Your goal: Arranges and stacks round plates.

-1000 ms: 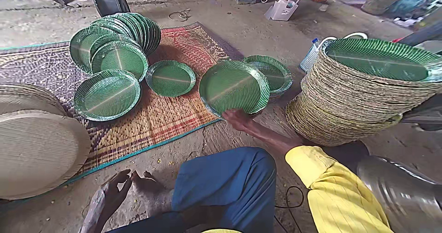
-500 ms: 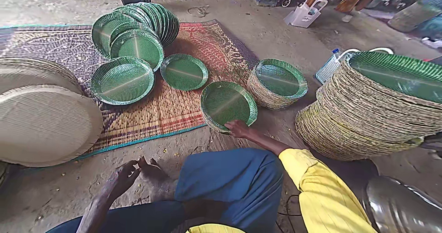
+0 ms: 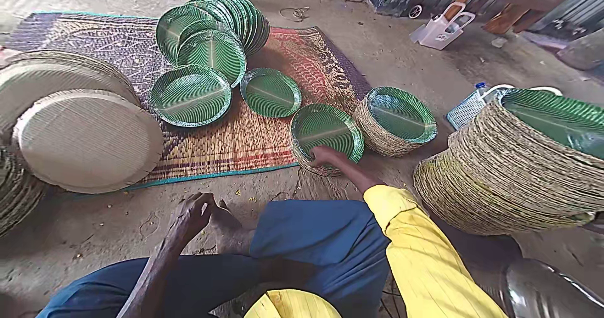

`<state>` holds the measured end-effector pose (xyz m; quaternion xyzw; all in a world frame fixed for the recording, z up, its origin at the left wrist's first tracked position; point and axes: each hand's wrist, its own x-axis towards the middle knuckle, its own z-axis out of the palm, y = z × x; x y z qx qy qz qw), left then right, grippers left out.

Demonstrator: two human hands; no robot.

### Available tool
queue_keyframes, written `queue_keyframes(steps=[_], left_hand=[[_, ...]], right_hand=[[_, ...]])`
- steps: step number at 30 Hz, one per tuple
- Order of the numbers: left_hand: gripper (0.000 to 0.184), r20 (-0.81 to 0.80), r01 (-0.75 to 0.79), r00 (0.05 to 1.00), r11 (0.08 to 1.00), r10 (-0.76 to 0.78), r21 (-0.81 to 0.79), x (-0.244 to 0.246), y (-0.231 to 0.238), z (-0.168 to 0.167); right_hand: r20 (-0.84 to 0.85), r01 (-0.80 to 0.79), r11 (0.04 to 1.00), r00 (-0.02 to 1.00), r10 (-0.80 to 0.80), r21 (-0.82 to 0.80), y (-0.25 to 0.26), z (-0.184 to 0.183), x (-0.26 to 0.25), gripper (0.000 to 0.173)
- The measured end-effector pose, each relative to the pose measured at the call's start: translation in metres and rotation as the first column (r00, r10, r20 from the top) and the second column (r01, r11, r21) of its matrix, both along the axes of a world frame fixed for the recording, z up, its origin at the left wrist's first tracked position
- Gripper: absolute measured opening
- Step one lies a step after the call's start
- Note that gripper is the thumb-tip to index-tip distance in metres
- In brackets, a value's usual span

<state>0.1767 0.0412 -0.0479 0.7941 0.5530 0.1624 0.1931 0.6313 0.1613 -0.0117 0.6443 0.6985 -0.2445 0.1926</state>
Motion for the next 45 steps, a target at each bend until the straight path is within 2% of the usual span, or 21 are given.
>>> queue_keyframes(steps=[2,5,7,10,15,19,26,30,34,36,40,42,43,45], left_hand=[[0.026,0.031,0.047,0.998,0.997,-0.049,0.055,0.011,-0.001,0.004],[0.026,0.075,0.090,0.993,0.994,-0.094,0.054,0.034,-0.003,0.018],[0.027,0.087,0.140,0.986,0.990,-0.141,0.009,0.047,-0.004,0.020],[0.034,-0.007,0.202,0.979,0.971,-0.204,-0.129,0.065,0.000,0.019],[0.037,-0.056,0.293,0.945,0.907,-0.323,-0.303,0.093,0.007,-0.002],[0.038,-0.065,0.324,0.929,0.886,-0.363,-0.331,0.102,0.010,-0.020],[0.043,-0.189,0.226,0.920,0.861,-0.342,-0.456,0.099,0.012,-0.038],[0.037,-0.267,0.205,0.899,0.872,-0.347,-0.445,0.098,0.010,-0.048],[0.039,-0.262,0.197,0.909,0.888,-0.324,-0.415,0.097,0.011,-0.047],[0.039,-0.278,0.191,0.906,0.895,-0.318,-0.403,0.097,0.011,-0.047],[0.036,-0.351,0.165,0.884,0.908,-0.310,-0.386,0.099,0.008,-0.051],[0.034,-0.384,0.145,0.866,0.896,-0.321,-0.421,0.100,0.007,-0.052],[0.034,-0.392,0.137,0.858,0.884,-0.332,-0.448,0.101,0.007,-0.052],[0.034,-0.363,0.157,0.868,0.881,-0.338,-0.447,0.100,0.009,-0.056]], right_hand=[[-0.088,0.045,0.998,0.995,-0.041,0.042,0.006,0.000,-0.002,0.047],[-0.208,0.171,0.981,0.967,-0.148,0.093,0.009,-0.006,-0.012,0.050],[-0.325,0.306,0.939,0.914,-0.243,0.158,0.007,-0.017,-0.016,0.049],[-0.431,0.461,0.859,0.837,-0.337,0.224,0.002,-0.032,-0.021,0.047],[-0.408,0.454,0.843,0.855,-0.321,0.289,-0.001,-0.034,-0.029,0.037],[-0.440,0.516,0.818,0.815,-0.377,0.255,-0.001,-0.030,-0.032,0.035],[-0.487,0.574,0.791,0.764,-0.424,0.212,0.003,-0.032,-0.029,0.032],[-0.552,0.647,0.742,0.688,-0.470,0.175,0.009,-0.050,-0.020,0.030],[-0.563,0.668,0.727,0.666,-0.489,0.159,0.010,-0.050,-0.018,0.029],[-0.527,0.626,0.757,0.714,-0.460,0.186,0.009,-0.048,-0.019,0.029],[-0.293,0.453,0.846,0.880,-0.374,0.281,0.000,-0.025,-0.039,0.031],[-0.157,0.396,0.872,0.918,-0.365,0.288,-0.004,-0.017,-0.048,0.035],[-0.140,0.406,0.866,0.914,-0.381,0.291,-0.005,-0.015,-0.049,0.037],[-0.225,0.492,0.800,0.870,-0.439,0.344,-0.004,-0.016,-0.043,0.032]])
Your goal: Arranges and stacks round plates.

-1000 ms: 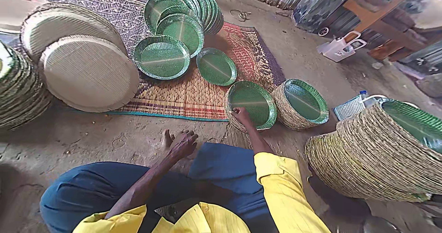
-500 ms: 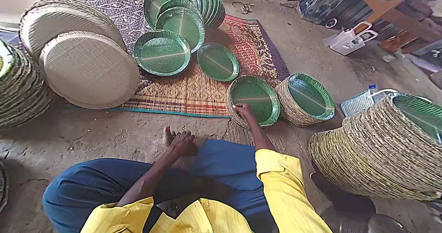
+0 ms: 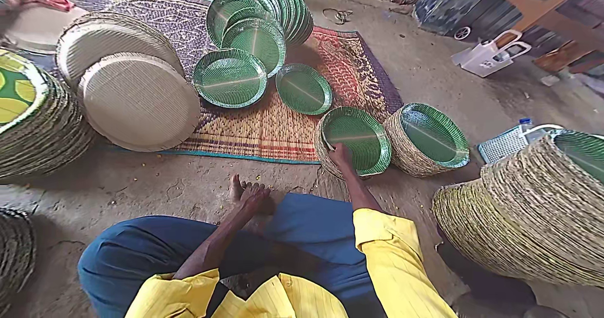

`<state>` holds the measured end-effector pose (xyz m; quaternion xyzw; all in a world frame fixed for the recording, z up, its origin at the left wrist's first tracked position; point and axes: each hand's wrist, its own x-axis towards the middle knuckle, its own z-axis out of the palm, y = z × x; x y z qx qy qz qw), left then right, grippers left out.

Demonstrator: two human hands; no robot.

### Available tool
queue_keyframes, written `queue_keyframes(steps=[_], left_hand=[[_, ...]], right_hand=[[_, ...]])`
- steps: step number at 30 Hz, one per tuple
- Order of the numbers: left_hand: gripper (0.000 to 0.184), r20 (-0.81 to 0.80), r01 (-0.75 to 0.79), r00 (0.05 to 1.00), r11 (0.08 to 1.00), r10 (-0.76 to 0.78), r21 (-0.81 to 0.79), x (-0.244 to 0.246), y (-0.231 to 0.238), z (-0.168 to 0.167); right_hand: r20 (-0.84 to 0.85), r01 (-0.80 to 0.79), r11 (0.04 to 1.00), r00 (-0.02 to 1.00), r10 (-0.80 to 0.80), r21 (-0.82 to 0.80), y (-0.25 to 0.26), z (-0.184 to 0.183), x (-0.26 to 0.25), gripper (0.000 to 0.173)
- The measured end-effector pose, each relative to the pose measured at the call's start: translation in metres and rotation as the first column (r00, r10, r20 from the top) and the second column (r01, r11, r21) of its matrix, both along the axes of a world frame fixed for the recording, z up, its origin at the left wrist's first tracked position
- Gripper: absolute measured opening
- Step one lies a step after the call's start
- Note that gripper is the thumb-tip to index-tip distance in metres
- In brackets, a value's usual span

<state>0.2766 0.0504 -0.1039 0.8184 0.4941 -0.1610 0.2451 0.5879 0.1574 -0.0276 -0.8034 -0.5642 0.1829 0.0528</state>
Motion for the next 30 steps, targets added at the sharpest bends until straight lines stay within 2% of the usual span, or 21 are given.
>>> queue_keyframes(steps=[2,3,5,7,8,9,10,11,12,13,14,15,17,19,21,22,23,25,27,30], left_hand=[[0.036,0.142,-0.006,0.990,0.997,-0.004,0.071,-0.004,0.000,0.003],[0.037,0.236,-0.030,0.972,0.991,-0.002,0.132,-0.006,-0.001,0.009],[0.035,0.453,-0.148,0.892,0.939,-0.009,0.309,-0.009,-0.004,0.021],[0.030,0.588,-0.302,0.804,0.794,-0.086,0.528,-0.009,-0.004,0.026],[0.030,0.608,-0.357,0.784,0.712,-0.124,0.604,-0.009,-0.001,0.027],[0.031,0.606,-0.389,0.783,0.650,-0.140,0.653,-0.010,0.002,0.027],[0.033,0.591,-0.395,0.797,0.634,-0.123,0.665,-0.012,0.004,0.026],[0.036,0.555,-0.373,0.830,0.677,-0.063,0.634,-0.016,0.005,0.027],[0.039,0.477,-0.332,0.878,0.767,0.038,0.549,-0.020,0.004,0.028],[0.042,0.340,-0.287,0.929,0.865,0.146,0.412,-0.022,0.005,0.030],[0.041,0.195,-0.249,0.960,0.928,0.200,0.277,-0.022,0.005,0.030],[0.037,0.085,-0.214,0.976,0.959,0.202,0.187,-0.020,0.006,0.026],[0.033,0.015,-0.145,0.989,0.981,0.144,0.131,-0.013,0.007,0.016],[0.032,0.016,-0.071,0.997,0.993,0.069,0.094,-0.004,0.007,0.005],[0.035,-0.022,-0.040,0.999,0.997,0.042,0.071,0.004,0.008,0.002],[0.035,-0.036,-0.044,0.998,0.997,0.047,0.070,0.005,0.009,0.002],[0.035,-0.036,-0.063,0.997,0.996,0.066,0.070,0.005,0.011,0.005],[0.034,-0.026,-0.117,0.993,0.992,0.119,0.054,0.002,0.014,0.012],[0.033,-0.025,-0.157,0.987,0.987,0.158,0.041,0.000,0.014,0.018],[0.031,-0.046,-0.146,0.988,0.988,0.149,0.057,-0.003,0.012,0.019]], right_hand=[[-0.069,0.048,0.981,0.997,-0.035,0.188,0.006,-0.003,0.006,0.026],[-0.086,0.019,0.954,0.996,0.007,0.301,0.008,-0.003,0.005,0.027],[-0.090,-0.140,0.862,0.974,0.209,0.487,0.008,0.000,-0.016,0.027],[-0.076,-0.337,0.769,0.892,0.445,0.543,-0.007,0.000,-0.058,0.026],[-0.084,-0.429,0.752,0.841,0.535,0.500,-0.016,-0.006,-0.082,0.026],[-0.101,-0.534,0.751,0.785,0.611,0.389,-0.026,-0.015,-0.104,0.026],[-0.123,-0.649,0.727,0.721,0.682,0.225,-0.036,-0.025,-0.124,0.029],[-0.139,-0.751,0.658,0.647,0.750,0.055,-0.044,-0.038,-0.139,0.031],[-0.143,-0.823,0.566,0.566,0.812,-0.045,-0.049,-0.055,-0.148,0.031],[-0.157,-0.867,0.492,0.498,0.853,-0.076,-0.053,-0.071,-0.150,0.028],[-0.183,-0.882,0.465,0.471,0.863,-0.073,-0.054,-0.077,-0.148,0.026],[-0.210,-0.874,0.482,0.482,0.850,-0.057,-0.051,-0.073,-0.143,0.027],[-0.239,-0.789,0.614,0.594,0.769,0.016,-0.037,-0.048,-0.124,0.030],[-0.192,-0.573,0.797,0.775,0.603,0.191,-0.024,-0.027,-0.099,0.027],[-0.070,-0.319,0.869,0.926,0.371,0.377,-0.009,-0.022,-0.064,0.026],[-0.032,-0.220,0.894,0.967,0.252,0.390,-0.005,-0.021,-0.047,0.032],[-0.011,-0.135,0.931,0.989,0.147,0.340,-0.001,-0.020,-0.033,0.042],[-0.042,-0.028,0.978,0.998,0.037,0.205,0.000,-0.022,-0.012,0.054],[-0.104,-0.020,0.992,0.994,0.033,0.124,-0.002,-0.025,-0.005,0.049],[-0.144,-0.031,0.992,0.988,0.049,0.120,0.000,-0.027,-0.002,0.037]])
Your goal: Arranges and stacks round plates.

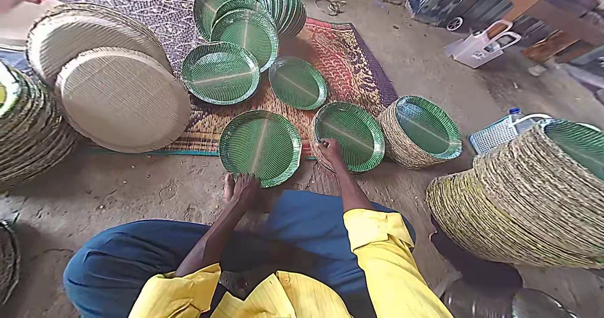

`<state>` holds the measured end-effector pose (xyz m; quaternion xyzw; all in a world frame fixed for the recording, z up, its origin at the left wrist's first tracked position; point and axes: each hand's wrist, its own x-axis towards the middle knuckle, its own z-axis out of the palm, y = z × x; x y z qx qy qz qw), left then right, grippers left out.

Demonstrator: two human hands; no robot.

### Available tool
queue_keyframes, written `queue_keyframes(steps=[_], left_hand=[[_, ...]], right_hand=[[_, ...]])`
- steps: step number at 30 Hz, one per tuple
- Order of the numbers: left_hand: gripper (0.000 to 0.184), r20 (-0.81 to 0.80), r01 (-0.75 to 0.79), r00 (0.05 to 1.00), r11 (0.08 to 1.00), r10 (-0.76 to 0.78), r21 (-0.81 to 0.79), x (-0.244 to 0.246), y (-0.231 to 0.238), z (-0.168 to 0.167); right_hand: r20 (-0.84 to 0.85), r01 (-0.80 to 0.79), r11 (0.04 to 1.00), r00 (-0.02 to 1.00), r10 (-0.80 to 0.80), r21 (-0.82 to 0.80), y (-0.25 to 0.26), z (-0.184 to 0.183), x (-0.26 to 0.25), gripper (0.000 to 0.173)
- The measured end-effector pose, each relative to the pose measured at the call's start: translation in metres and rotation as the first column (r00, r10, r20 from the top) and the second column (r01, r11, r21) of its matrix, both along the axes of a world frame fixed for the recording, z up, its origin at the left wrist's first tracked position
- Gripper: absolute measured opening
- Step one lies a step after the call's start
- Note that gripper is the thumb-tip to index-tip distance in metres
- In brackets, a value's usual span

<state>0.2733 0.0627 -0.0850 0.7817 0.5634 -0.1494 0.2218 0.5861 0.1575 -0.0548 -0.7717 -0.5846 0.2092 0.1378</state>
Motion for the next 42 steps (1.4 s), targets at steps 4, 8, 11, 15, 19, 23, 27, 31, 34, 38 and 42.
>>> queue_keyframes(steps=[4,8,11,15,19,23,27,31,34,38,42], left_hand=[[0.031,-0.015,0.022,1.000,1.000,-0.022,-0.006,0.003,-0.003,0.004],[0.031,-0.004,0.024,1.000,1.000,-0.024,-0.001,0.001,-0.003,0.003],[0.032,0.014,0.020,1.000,1.000,-0.020,-0.005,0.001,-0.003,0.001],[0.032,-0.035,0.028,0.999,1.000,-0.028,-0.009,0.003,-0.003,-0.006],[0.032,0.088,0.053,0.994,0.996,-0.059,0.074,-0.001,0.000,-0.010],[0.034,0.448,-0.093,0.872,0.833,-0.196,0.545,-0.007,-0.005,-0.003],[0.038,0.500,-0.219,0.834,0.690,-0.235,0.690,-0.006,-0.004,0.012],[0.044,0.182,-0.109,0.981,0.974,0.073,0.199,-0.009,-0.005,0.013],[0.035,0.053,-0.033,0.998,0.999,0.031,0.023,-0.005,-0.003,-0.008],[0.033,0.053,0.047,0.997,0.999,-0.046,-0.009,0.005,-0.005,-0.012],[0.034,0.099,0.085,0.991,0.996,-0.086,0.012,0.005,-0.004,-0.008]], right_hand=[[0.028,-0.017,1.000,0.999,0.017,-0.005,0.000,0.002,0.002,0.035],[-0.061,0.021,0.999,0.998,-0.019,0.036,0.001,-0.001,0.007,0.032],[-0.165,0.086,0.995,0.983,-0.077,0.044,-0.001,0.002,0.011,0.030],[0.004,0.098,0.994,0.995,-0.098,-0.050,-0.001,0.010,0.007,0.031],[0.099,0.040,0.993,0.994,-0.050,0.107,0.000,0.026,-0.008,0.031],[0.127,-0.336,0.829,0.941,0.313,0.447,-0.010,0.026,-0.067,0.025],[0.039,-0.689,0.723,0.725,0.688,0.050,-0.043,0.001,-0.145,0.029],[-0.077,-0.831,0.488,0.524,0.849,-0.267,-0.055,-0.035,-0.154,0.027],[-0.118,-0.730,0.667,0.683,0.721,-0.148,-0.035,-0.007,-0.124,0.031],[0.040,-0.227,0.947,0.974,0.224,0.227,-0.002,0.008,-0.054,0.027],[0.054,0.006,1.000,0.999,-0.006,-0.005,0.003,0.010,0.001,0.050]])
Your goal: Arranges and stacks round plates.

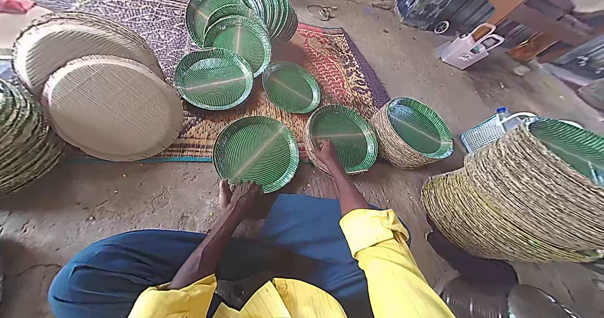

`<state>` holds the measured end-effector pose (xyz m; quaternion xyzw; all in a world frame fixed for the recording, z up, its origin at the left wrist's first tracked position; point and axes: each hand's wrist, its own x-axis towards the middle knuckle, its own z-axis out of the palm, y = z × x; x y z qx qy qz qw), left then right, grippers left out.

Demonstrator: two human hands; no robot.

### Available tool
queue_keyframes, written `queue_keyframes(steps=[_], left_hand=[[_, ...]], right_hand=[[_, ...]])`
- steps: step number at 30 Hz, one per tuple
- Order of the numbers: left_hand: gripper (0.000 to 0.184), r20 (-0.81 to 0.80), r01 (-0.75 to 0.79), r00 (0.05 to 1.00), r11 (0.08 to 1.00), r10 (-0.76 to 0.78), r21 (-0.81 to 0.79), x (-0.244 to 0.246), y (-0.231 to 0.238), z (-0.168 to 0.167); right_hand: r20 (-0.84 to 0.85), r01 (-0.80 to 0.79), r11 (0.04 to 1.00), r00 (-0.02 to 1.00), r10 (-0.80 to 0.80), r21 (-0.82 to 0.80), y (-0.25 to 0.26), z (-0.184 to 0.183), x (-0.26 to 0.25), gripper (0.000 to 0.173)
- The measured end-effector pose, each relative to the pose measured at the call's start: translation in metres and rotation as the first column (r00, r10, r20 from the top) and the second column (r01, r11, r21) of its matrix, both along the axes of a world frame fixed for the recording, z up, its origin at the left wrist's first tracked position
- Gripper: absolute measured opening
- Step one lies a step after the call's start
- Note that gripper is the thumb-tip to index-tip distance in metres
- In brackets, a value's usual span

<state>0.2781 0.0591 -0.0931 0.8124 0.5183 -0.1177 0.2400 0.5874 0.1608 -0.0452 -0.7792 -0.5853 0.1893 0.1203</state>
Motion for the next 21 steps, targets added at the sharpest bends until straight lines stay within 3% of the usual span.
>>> queue_keyframes(steps=[3,8,11,17,21], left_hand=[[0.034,-0.007,0.036,0.999,0.999,-0.036,0.023,0.001,0.003,0.000],[0.033,0.019,0.040,0.999,0.998,-0.041,0.051,0.000,0.003,-0.002],[0.034,0.000,0.032,0.999,0.999,-0.032,0.034,-0.001,0.001,-0.003],[0.035,-0.068,0.024,0.997,1.000,-0.025,-0.015,0.001,-0.002,-0.002],[0.033,0.046,0.020,0.999,0.999,-0.021,0.039,-0.002,-0.001,-0.006]], right_hand=[[-0.039,0.018,0.995,0.999,-0.023,-0.103,-0.001,-0.003,0.003,0.046],[-0.166,0.019,1.000,0.986,-0.020,-0.007,0.004,-0.017,0.014,0.040],[-0.203,0.037,0.999,0.978,-0.042,-0.028,0.003,-0.014,0.015,0.037],[-0.067,0.075,0.995,0.995,-0.079,-0.060,-0.001,0.000,0.008,0.033],[-0.020,0.132,0.991,0.991,-0.132,0.022,-0.002,0.011,-0.001,0.030]])
